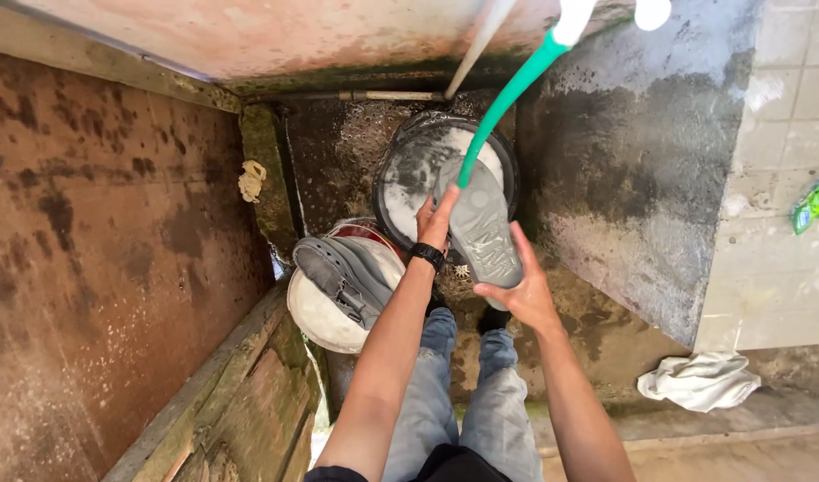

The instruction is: Washing a pair of shoes using a water hose and a bucket in a concrete wash area.

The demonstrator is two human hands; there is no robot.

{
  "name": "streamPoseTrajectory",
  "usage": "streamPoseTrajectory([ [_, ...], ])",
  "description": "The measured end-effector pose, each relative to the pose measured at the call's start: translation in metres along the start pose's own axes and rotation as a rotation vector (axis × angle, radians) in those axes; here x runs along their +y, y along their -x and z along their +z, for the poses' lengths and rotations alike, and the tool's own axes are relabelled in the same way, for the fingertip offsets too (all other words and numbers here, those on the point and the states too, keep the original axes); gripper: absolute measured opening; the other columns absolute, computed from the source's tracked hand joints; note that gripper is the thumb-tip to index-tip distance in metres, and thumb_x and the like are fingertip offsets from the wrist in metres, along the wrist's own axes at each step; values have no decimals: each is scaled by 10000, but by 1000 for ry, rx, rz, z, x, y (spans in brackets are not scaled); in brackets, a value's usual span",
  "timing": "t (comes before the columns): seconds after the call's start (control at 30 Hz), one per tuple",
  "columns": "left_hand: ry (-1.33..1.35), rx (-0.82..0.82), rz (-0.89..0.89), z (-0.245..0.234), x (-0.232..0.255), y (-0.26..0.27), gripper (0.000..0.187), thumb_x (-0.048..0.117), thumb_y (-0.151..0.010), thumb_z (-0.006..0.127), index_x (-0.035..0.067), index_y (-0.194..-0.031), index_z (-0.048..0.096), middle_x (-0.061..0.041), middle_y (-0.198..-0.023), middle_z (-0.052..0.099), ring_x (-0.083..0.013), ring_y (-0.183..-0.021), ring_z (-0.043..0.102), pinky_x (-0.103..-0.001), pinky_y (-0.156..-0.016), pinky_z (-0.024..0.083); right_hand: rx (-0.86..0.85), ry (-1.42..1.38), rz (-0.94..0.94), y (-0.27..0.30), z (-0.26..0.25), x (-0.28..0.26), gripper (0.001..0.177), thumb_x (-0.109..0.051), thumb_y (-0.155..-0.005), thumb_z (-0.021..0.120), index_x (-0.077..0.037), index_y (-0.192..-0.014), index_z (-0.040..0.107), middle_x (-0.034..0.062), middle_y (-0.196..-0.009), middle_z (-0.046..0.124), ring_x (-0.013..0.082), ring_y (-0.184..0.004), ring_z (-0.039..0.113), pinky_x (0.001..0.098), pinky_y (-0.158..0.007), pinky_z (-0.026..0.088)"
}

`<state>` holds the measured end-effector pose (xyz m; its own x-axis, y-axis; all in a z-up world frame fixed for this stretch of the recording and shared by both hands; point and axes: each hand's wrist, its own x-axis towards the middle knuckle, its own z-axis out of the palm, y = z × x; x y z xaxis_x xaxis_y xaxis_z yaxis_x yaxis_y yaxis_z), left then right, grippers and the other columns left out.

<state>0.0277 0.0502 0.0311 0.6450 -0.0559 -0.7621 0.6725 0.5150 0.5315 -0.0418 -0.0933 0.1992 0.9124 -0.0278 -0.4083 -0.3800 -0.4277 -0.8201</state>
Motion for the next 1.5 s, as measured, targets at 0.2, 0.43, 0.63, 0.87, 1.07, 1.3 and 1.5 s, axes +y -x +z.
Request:
streamPoseTrajectory([
  [0.2,-453,102,244,-24,-83,-53,996,576,-972,619,-4,-1669,205,-242,-1670,321,-377,-1497,325,-475,-1199,280,154,-26,228,-1,20,4,963,-72,-597,935,-89,-1460,509,116,-1363,655,225,-1224,644,364,-1058,501],
  [0.43,-128,70,-82,-7,-35,-26,1065,554,-889,689,135,-1641,61,-200,-1611,298,-351,-1461,347,-513,-1142,372,8,972,-35,14,31,17,790,70,-729,760,-206,-1460,635,-47,-1581,517,231,-1227,553,437,-994,399],
  [0.63,-22,150,32,-5,-26,-12,771,403,-820,763,30,-1453,528,-217,-1350,619,-334,-1233,560,-498,-1012,449,128,688,-310,22,22,16,575,-291,-749,841,-246,-1296,671,39,-1508,515,299,-1408,395,574,-1178,143],
  [0.87,-175,266,111,7,-40,-33,655,398,-910,747,54,-1429,543,-154,-1379,605,-283,-1286,537,-427,-1062,416,354,-52,202,23,20,98,576,-195,-948,735,-34,-1462,530,190,-1409,551,236,-1265,488,403,-1066,391],
  [1.07,-739,229,515,-8,-17,-63,618,41,-914,694,153,-1495,515,-145,-1492,579,-301,-1385,538,-417,-1159,447,294,-127,340,24,28,99,407,-81,-954,689,-33,-1357,654,50,-1126,757,94,-962,654,252,-869,525],
  [1.3,-681,168,390,-53,-63,-72,912,-54,-894,511,126,-1649,32,-169,-1714,44,-360,-1571,118,-436,-1232,216,245,-126,357,-15,46,77,418,-28,-925,651,-24,-1343,657,69,-1138,758,102,-996,675,279,-890,518],
  [1.5,-611,65,369,-32,-57,-21,855,203,-1045,578,83,-1643,-21,-185,-1736,-12,-321,-1602,10,-409,-1274,96,250,-152,237,-116,111,112,451,-23,-965,598,12,-1415,601,152,-1165,724,151,-1013,641,330,-879,519],
])
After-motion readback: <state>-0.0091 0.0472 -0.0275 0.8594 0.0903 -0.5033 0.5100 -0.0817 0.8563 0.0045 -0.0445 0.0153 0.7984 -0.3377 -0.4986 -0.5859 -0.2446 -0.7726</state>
